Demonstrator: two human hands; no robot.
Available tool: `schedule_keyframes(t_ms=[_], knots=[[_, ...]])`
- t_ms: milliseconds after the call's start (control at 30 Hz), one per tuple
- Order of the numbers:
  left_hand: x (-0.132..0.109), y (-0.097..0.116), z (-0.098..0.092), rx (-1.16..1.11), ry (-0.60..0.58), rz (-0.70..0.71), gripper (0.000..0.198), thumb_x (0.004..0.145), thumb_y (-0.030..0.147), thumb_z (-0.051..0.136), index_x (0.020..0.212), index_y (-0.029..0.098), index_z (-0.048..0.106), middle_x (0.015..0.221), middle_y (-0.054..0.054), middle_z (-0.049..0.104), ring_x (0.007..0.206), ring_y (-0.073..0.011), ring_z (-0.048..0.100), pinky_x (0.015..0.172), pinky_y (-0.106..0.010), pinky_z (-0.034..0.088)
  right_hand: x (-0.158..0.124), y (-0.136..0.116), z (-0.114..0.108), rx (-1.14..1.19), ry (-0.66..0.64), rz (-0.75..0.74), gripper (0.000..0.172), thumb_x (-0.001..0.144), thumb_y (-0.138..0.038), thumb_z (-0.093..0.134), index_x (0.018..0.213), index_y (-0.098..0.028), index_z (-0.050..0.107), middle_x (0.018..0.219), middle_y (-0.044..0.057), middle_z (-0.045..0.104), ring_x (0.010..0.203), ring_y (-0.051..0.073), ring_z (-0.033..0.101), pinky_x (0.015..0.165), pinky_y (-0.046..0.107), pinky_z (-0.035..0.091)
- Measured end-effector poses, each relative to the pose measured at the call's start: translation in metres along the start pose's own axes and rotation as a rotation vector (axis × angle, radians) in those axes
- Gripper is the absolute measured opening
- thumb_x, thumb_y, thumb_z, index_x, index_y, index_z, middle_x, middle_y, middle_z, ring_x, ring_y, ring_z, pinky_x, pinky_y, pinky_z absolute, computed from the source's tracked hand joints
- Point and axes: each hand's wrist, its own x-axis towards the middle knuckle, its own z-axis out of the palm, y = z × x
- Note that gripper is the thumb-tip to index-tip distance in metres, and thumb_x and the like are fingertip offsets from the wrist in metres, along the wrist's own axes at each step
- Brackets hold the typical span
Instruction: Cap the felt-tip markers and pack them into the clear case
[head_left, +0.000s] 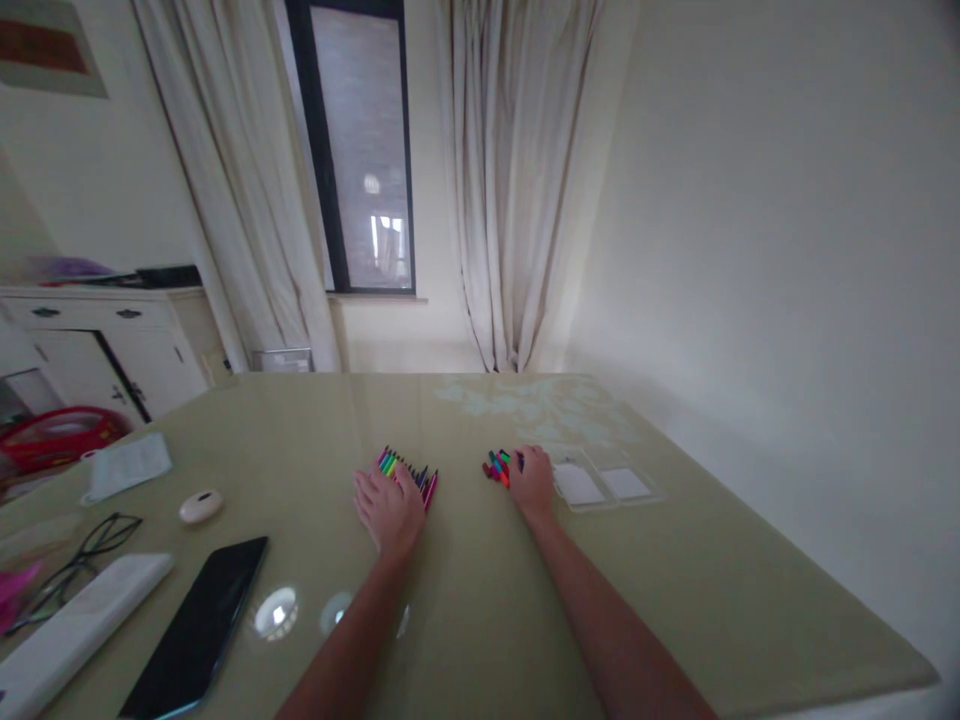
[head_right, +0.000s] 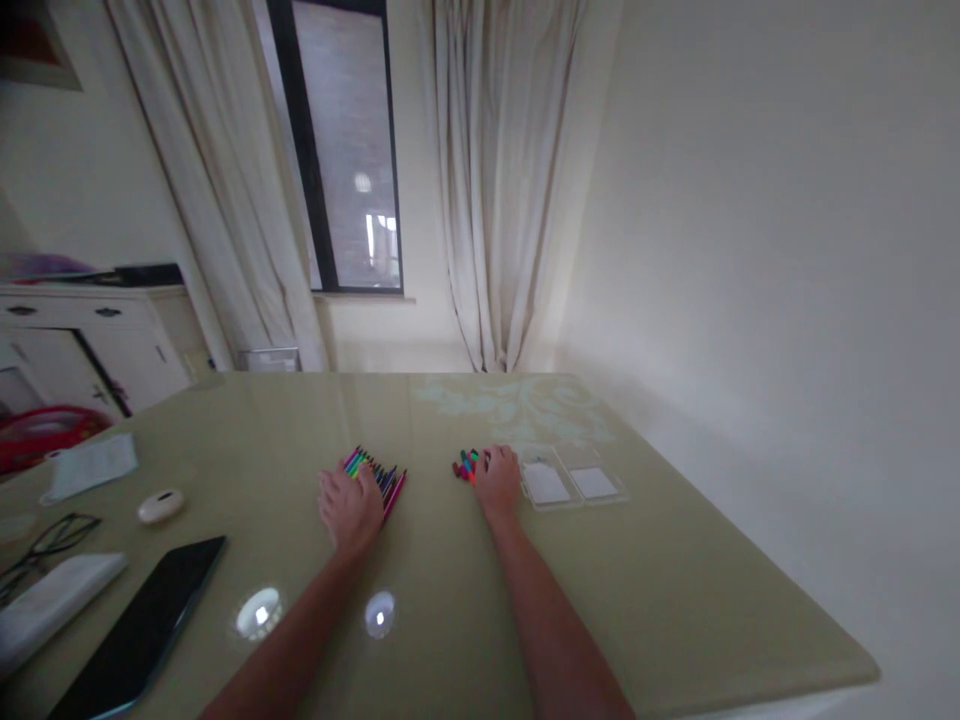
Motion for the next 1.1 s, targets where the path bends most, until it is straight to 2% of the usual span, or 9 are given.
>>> schedule_keyframes(t_ms=[200,333,433,533,633,733,800,933,1100], knots=[[0.017,0.013,0.011,-0.007,0.021,0.009,0.065,0.105,0.041,0.024,0.155,0.001,0.038,0.166,-0.033,0.025,0.158,-0.0406,0.021,0.124,-0.062,0.023,-0.002,0.0,0.0,0.029,0.014,0.024,0.025,0.096,-0.025,0.05,0.09,-0.018,0.073,0.097,0.015,0.07,0.094,0.029,0.06,0.085,0.038,0.044],[0.022,0.016,0.012,-0.029,0.02,0.019,0.065,0.105,0.04,0.023,0.154,0.001,0.04,0.167,-0.032,0.027,0.158,-0.0388,0.022,0.125,-0.061,0.022,-0.002,0.0,0.001,0.061,0.026,0.019,0.024,0.096,-0.026,0.05,0.089,-0.019,0.073,0.096,0.013,0.069,0.094,0.028,0.06,0.087,0.037,0.044],[0.019,0.012,0.008,-0.032,0.03,0.028,0.064,0.106,0.04,0.019,0.153,0.003,0.041,0.166,-0.03,0.03,0.159,-0.035,0.022,0.126,-0.059,0.019,-0.001,0.0,0.002,0.101,0.043,0.026,0.025,0.097,-0.027,0.049,0.088,-0.019,0.071,0.095,0.013,0.069,0.094,0.028,0.06,0.088,0.037,0.045],[0.007,0.008,0.004,0.011,0.045,0.041,0.063,0.106,0.04,0.023,0.154,0.004,0.04,0.167,-0.029,0.03,0.159,-0.0352,0.022,0.126,-0.061,0.019,-0.001,0.001,0.002,0.154,0.063,0.042,0.026,0.097,-0.03,0.049,0.088,-0.018,0.07,0.094,0.012,0.069,0.092,0.027,0.06,0.087,0.037,0.045],[-0.01,0.006,0.003,0.124,0.058,0.171,0.062,0.104,0.039,0.029,0.155,0.004,0.04,0.167,-0.028,0.03,0.159,-0.0354,0.021,0.126,-0.061,0.018,-0.001,0.004,0.001,0.215,0.085,0.063,0.027,0.097,-0.034,0.049,0.088,-0.018,0.069,0.093,0.011,0.069,0.09,0.026,0.061,0.085,0.037,0.047],[-0.021,0.005,0.009,0.268,-0.007,0.503,0.064,0.1,0.037,0.041,0.155,0.006,0.043,0.17,-0.022,0.028,0.16,-0.0332,0.018,0.129,-0.058,0.009,-0.003,0.006,-0.001,0.264,0.102,0.074,0.029,0.097,-0.037,0.048,0.088,-0.018,0.068,0.091,0.011,0.069,0.087,0.025,0.062,0.08,0.036,0.049],[-0.021,0.005,0.014,0.345,-0.063,0.66,0.068,0.095,0.036,0.048,0.157,0.009,0.042,0.172,-0.019,0.025,0.16,-0.0337,0.019,0.129,-0.058,0.004,-0.005,0.007,-0.002,0.317,0.115,0.086,0.031,0.097,-0.04,0.048,0.089,-0.018,0.068,0.09,0.01,0.069,0.085,0.025,0.063,0.078,0.035,0.05],[-0.007,0.004,0.023,0.408,-0.12,0.68,0.074,0.094,0.038,0.051,0.161,0.011,0.037,0.172,-0.018,0.026,0.158,-0.0349,0.023,0.128,-0.06,0.002,-0.007,0.009,-0.004,0.459,0.139,0.134,0.033,0.095,-0.046,0.051,0.089,-0.019,0.069,0.089,0.01,0.07,0.081,0.024,0.063,0.073,0.034,0.05],[0.01,0.006,0.029,0.356,-0.128,0.674,0.073,0.094,0.041,0.051,0.159,0.01,0.04,0.168,-0.02,0.033,0.156,-0.038,0.028,0.127,-0.063,0.003,-0.011,0.007,-0.01,0.494,0.145,0.141,0.036,0.096,-0.05,0.052,0.092,-0.019,0.07,0.093,0.01,0.072,0.083,0.024,0.064,0.074,0.034,0.051]])
